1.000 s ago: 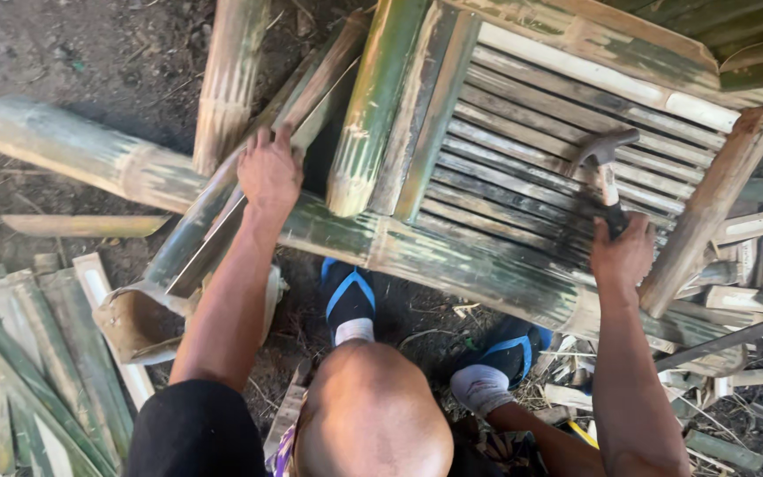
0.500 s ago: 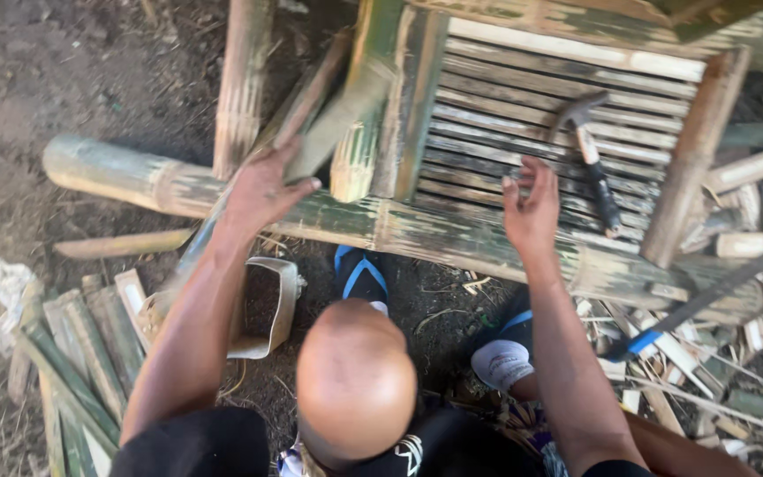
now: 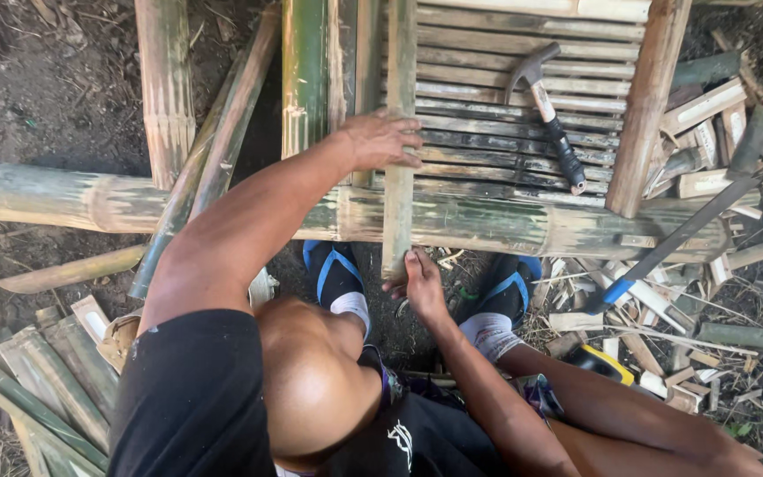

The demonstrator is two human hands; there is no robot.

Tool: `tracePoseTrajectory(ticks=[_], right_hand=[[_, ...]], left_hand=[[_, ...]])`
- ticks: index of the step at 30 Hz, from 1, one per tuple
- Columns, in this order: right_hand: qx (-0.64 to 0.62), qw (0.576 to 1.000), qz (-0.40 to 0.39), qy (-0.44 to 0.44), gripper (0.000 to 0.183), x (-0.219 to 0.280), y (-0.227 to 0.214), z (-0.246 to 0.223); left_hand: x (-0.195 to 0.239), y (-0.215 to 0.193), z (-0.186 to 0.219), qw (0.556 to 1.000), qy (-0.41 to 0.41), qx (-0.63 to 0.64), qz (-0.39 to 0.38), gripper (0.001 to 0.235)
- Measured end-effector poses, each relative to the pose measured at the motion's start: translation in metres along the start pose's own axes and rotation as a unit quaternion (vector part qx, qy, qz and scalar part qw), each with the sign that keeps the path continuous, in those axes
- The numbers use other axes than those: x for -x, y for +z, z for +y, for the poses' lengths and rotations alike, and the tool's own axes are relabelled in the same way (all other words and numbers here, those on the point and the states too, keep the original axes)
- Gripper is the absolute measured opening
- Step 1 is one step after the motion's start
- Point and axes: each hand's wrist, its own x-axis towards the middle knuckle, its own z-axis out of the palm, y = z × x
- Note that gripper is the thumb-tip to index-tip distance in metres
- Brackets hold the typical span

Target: The person is assembling a bamboo structure by placing split bamboo slats into a frame. They use a hammer to secure the slats and a saw to trim the excess length of each piece. The process is repeated for multiple slats.

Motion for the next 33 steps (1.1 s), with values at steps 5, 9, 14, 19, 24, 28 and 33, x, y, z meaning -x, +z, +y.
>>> tracePoseTrajectory(ticks=[5,9,14,19,24,28,33], right_hand=[[0.062,0.997,-0.039,0.009,0.032,-0.009,0.014,0.003],[0.108,0.993,-0.042,0.023,0.034,-0.017,0.012,0.009],[0.103,0.993,-0.04,0.046,0.035,-0.021,0.019,0.011],[0.091,0.993,-0.041,0.063,0.039,-0.021,0.022,0.002],[0.11,0.989,-0.062,0.076,0.043,-0.019,0.02,-0.007],[0.142,0.983,-0.073,0.09,0.042,-0.019,0.02,-0.018],[0.334,0.923,-0.163,0.097,0.039,-0.034,-0.018,-0.062]], left_hand=[[-0.002,0.014,-0.001,0.999,-0.001,0.044,-0.001,0.046],[-0.001,0.021,-0.004,0.999,-0.005,0.034,0.009,0.047],[-0.002,0.039,-0.005,0.994,-0.025,0.094,0.058,0.045],[-0.005,0.039,0.0,0.993,-0.039,0.085,0.073,0.059],[0.003,0.007,0.007,0.99,-0.052,0.13,0.013,0.053],[0.001,-0.008,0.015,0.993,-0.062,0.097,-0.01,0.059],[-0.009,-0.024,0.019,0.995,-0.044,-0.001,-0.089,0.054]])
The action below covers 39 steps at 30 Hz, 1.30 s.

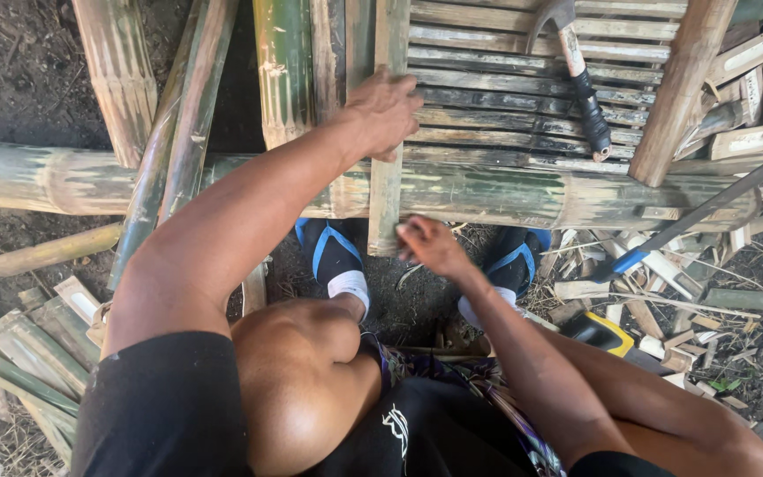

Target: The person is assembling a bamboo structure by placing split bamboo slats into a frame. They use a hammer to secure the slats and a saw to trim the excess length of each piece. The process is repeated for multiple slats.

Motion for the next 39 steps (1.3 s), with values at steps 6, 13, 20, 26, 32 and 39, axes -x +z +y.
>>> tracePoseTrajectory(ticks=[6,13,20,26,32,39], right_hand=[[0.257,0.956,0.067,0.128,0.047,0.042,-0.131,-0.021],[0.444,0.854,0.179,0.204,0.044,0.16,-0.286,0.033],[0.373,0.846,0.188,0.331,0.056,0.188,-0.307,0.232],[0.255,0.805,0.532,0.067,0.061,0.144,-0.227,0.327],[0.076,0.771,0.631,-0.04,0.033,0.135,-0.202,0.323],[-0.162,0.76,0.607,-0.168,0.036,0.194,-0.179,0.235]], left_hand=[[-0.01,-0.011,-0.001,0.999,0.01,-0.012,-0.047,0.054],[-0.015,-0.023,0.005,0.996,-0.004,-0.024,-0.088,0.062],[-0.031,-0.026,0.001,0.989,0.022,-0.021,-0.144,0.059],[-0.037,-0.03,-0.008,0.989,0.091,0.042,-0.106,0.046],[-0.087,-0.086,0.063,0.966,-0.051,0.219,0.128,0.044],[-0.2,-0.142,0.2,0.884,-0.237,0.367,0.169,0.056]])
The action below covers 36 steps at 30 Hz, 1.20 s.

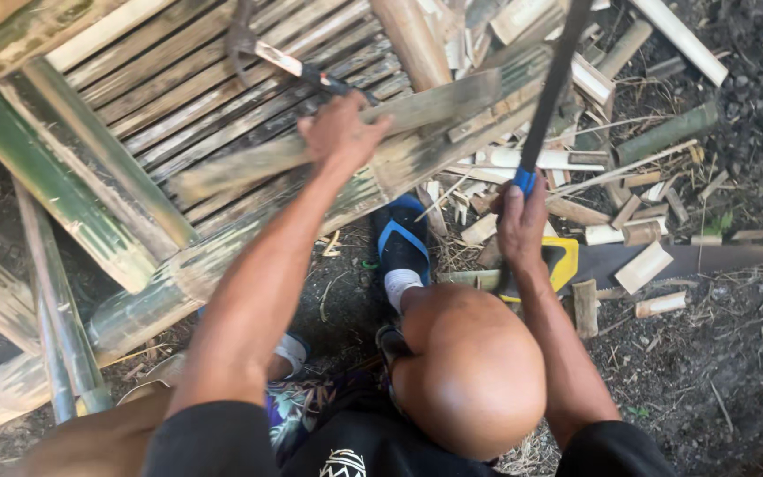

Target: The person is assembling a bamboo structure by placing split bamboo slats into a frame. They use a hammer to secure the slats and a saw to trim the excess length of each piece. The process is repeated for multiple slats.

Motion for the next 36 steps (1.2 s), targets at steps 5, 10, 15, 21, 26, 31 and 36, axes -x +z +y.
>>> tracePoseTrajectory(ticks=[5,10,15,21,26,31,36], right_hand=[[0.164,0.986,-0.037,-0.017,0.041,-0.006,0.014,-0.027],[0.182,0.98,-0.073,-0.012,0.041,-0.026,0.02,-0.023],[0.192,0.976,-0.098,-0.029,0.039,-0.032,0.018,-0.021],[0.234,0.966,-0.101,-0.034,0.036,-0.034,0.023,-0.011],[0.254,0.961,-0.1,-0.035,0.033,-0.037,0.019,-0.006],[0.229,0.968,-0.098,-0.034,0.035,-0.038,0.014,-0.017],[0.16,0.98,-0.024,-0.116,0.036,-0.048,-0.011,-0.037]], left_hand=[[0.006,0.059,0.091,0.997,-0.025,0.078,-0.008,0.055],[0.005,0.083,0.105,0.997,-0.023,0.071,0.009,0.057],[0.005,0.087,0.103,0.998,-0.036,0.051,0.017,0.058],[0.007,0.086,0.094,0.998,-0.014,0.063,0.01,0.059],[0.059,0.05,-0.002,0.978,0.178,-0.11,-0.025,0.094],[0.12,0.05,-0.057,0.98,0.136,-0.143,-0.018,0.068],[0.141,0.073,-0.034,0.972,0.172,0.147,-0.061,0.056]])
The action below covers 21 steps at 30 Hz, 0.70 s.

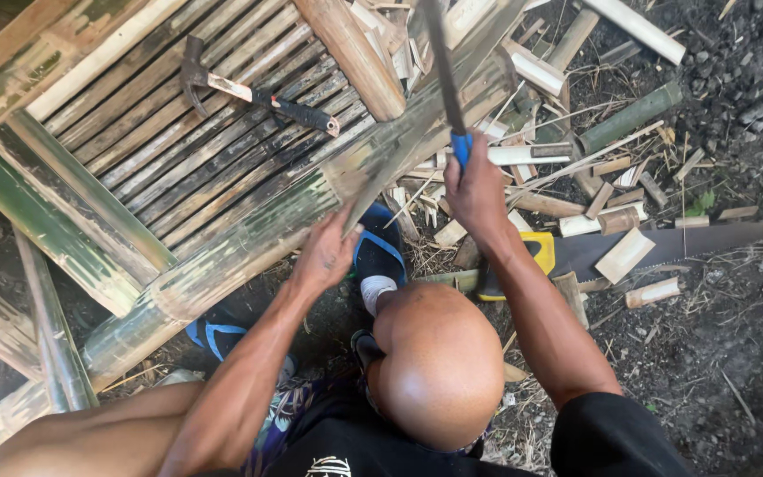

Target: The person is assembling a bamboo structure by placing split bamboo slats into a frame. They use a hammer to secure the slats and a saw to trim the excess length of each piece. The process is repeated for multiple slats.

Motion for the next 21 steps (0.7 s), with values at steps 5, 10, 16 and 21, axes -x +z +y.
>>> tracePoseTrajectory(ticks=[5,10,16,21], right_hand=[[0.096,0.989,-0.077,0.082,0.033,-0.02,0.014,0.006],[0.021,0.998,-0.003,0.063,0.032,-0.019,-0.02,-0.001],[0.167,0.978,-0.076,0.102,0.036,-0.033,0.002,0.023],[0.11,0.993,0.015,0.046,0.03,-0.055,-0.038,0.017]], left_hand=[[-0.015,0.024,0.017,0.995,-0.072,0.058,-0.032,0.051],[-0.017,0.025,0.028,0.992,0.062,0.098,0.051,0.052],[-0.046,0.063,0.023,0.992,-0.104,0.038,-0.053,0.043],[-0.05,0.042,0.073,0.996,0.014,0.076,0.052,0.041]])
